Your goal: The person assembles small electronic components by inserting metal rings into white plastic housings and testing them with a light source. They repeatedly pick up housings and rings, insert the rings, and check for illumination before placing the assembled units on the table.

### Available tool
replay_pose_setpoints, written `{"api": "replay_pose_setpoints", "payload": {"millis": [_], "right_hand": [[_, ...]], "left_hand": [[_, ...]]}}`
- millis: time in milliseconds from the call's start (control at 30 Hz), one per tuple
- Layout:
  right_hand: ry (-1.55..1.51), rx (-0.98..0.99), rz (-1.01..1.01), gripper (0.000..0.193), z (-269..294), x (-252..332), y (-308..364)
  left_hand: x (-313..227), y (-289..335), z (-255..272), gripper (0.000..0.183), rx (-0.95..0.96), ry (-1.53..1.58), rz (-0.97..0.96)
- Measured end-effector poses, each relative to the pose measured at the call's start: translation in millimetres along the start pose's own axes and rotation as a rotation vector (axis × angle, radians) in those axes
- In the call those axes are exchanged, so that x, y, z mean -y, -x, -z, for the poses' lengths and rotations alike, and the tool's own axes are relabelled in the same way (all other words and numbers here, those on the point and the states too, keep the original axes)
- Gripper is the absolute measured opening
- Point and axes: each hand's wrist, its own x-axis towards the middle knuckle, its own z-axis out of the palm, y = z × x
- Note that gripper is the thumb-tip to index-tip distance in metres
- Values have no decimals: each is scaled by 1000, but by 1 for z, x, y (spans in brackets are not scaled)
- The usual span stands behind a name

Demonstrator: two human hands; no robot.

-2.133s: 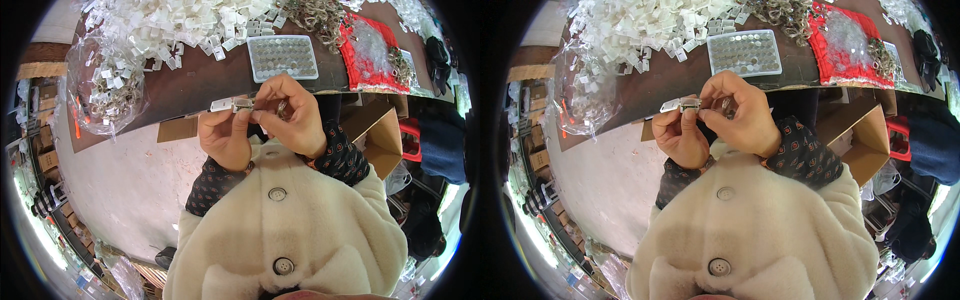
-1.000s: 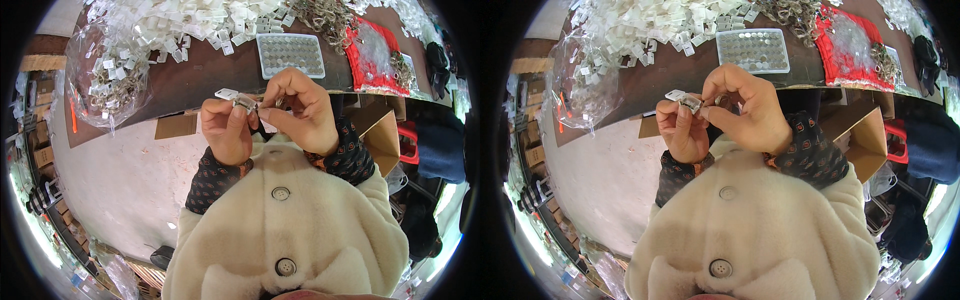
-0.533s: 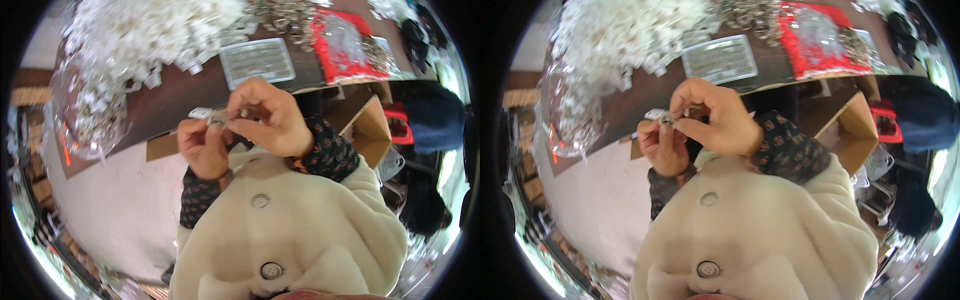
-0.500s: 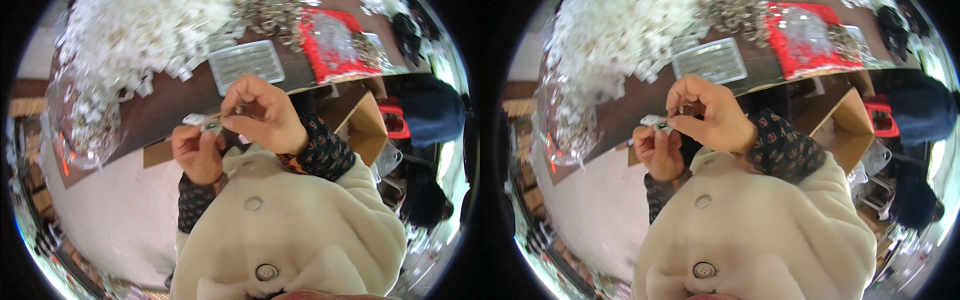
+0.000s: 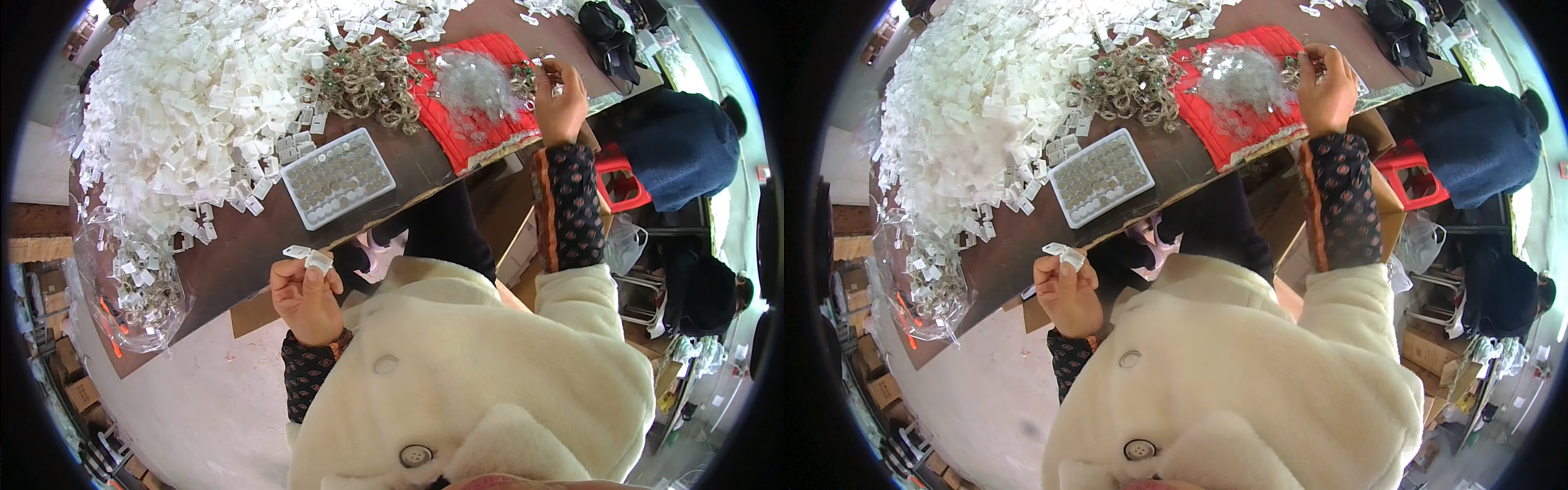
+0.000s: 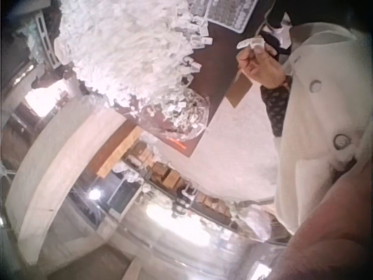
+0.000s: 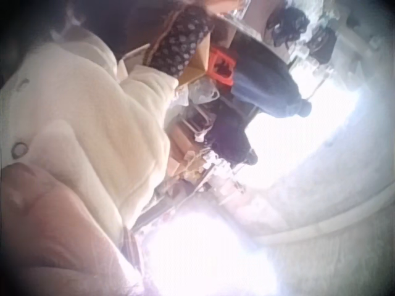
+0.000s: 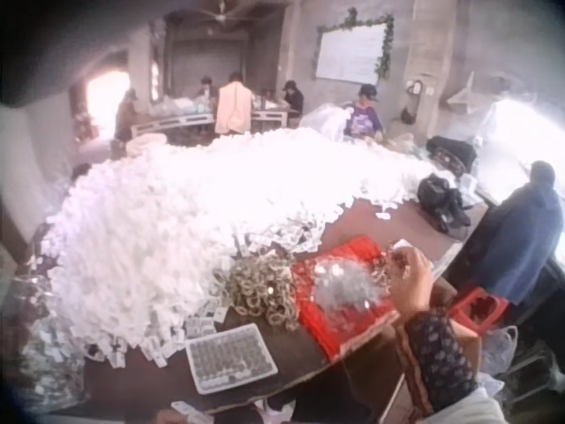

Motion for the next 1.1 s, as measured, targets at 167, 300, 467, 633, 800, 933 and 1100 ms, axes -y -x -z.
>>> {"api": "replay_pose_setpoints", "payload": {"millis": [167, 300, 467, 633, 800, 933, 1100], "right_hand": [[155, 9, 180, 24, -15, -13, -7], [-337, 198, 86, 18, -25, 21, -12], [-471, 394, 87, 16, -76, 33, -48], [-208, 554, 56, 19, -150, 13, -87], [-67, 591, 87, 24, -206, 8, -101], [209, 686, 382, 38, -222, 12, -107], [227, 701, 407, 20, -218, 12, -114]], "left_hand": [[2, -3, -5, 15, 17, -3, 14], [3, -5, -6, 16, 32, -23, 22], [1, -5, -5, 16, 2, -50, 36], [-5, -4, -2, 18, 4, -49, 91], [-6, -8, 4, 20, -20, -5, 103], [-6, -13, 8, 21, -16, -5, 92], [-6, -15, 4, 20, -38, 16, 107]]}}
